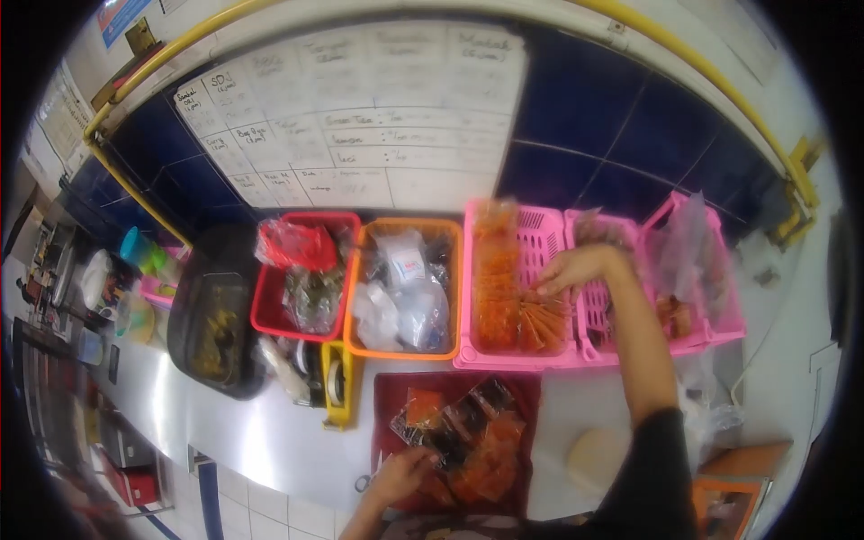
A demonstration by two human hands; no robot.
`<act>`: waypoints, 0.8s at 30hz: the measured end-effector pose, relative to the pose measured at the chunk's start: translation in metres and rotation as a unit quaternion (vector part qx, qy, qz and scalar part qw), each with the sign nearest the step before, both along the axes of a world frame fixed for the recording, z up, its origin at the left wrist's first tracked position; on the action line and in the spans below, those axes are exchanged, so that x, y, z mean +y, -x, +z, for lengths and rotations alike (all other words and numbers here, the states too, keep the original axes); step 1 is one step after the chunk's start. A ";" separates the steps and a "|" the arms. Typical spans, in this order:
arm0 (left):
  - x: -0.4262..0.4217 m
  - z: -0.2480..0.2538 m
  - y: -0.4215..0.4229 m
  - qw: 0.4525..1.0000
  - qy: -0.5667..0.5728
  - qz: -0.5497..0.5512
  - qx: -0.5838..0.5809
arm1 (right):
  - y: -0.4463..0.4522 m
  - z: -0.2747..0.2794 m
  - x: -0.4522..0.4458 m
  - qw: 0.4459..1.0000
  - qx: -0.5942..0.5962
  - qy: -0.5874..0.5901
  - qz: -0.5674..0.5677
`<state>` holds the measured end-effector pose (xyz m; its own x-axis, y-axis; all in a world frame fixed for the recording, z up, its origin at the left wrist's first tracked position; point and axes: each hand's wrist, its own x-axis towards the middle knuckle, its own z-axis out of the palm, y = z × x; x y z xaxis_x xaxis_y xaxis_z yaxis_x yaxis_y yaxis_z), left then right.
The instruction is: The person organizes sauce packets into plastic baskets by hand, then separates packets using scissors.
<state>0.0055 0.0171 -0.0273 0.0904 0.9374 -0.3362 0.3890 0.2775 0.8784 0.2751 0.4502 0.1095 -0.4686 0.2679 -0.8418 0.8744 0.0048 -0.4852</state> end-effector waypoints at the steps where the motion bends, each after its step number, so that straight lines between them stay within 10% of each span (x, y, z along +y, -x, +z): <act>1: 0.001 0.000 0.001 1.000 -0.002 0.001 0.001 | -0.006 -0.003 0.005 1.000 0.001 -0.002 0.001; 8: 0.004 0.004 0.013 0.995 0.092 0.003 0.038 | 0.010 0.006 0.036 0.960 0.094 -0.262 0.027; 11: 0.007 0.001 0.013 0.996 0.072 0.006 0.045 | 0.025 -0.001 0.041 0.855 -0.011 -0.518 0.018; 13: 0.006 -0.004 0.013 0.998 0.041 0.013 0.040 | 0.028 -0.018 0.046 0.692 0.034 -0.720 0.041; 16: 0.005 -0.003 0.011 0.999 0.008 0.030 0.044 | 0.036 -0.010 0.019 0.637 0.030 -0.769 -0.042; 17: 0.006 0.001 0.010 0.998 0.026 0.031 0.041 | 0.035 0.001 0.007 0.640 0.030 -0.767 -0.037; 20: 0.002 0.004 0.007 0.998 0.042 0.026 0.034 | 0.024 0.017 -0.026 0.899 -0.006 -0.430 -0.081; 24: -0.002 0.011 0.002 0.999 0.026 0.006 0.035 | 0.007 0.015 -0.077 0.935 0.003 -0.345 0.086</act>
<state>0.0036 0.0151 -0.0164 0.0535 0.9193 -0.3900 0.4450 0.3277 0.8334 0.2686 0.3735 0.1245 -0.5595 0.6657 -0.4937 0.8287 0.4594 -0.3197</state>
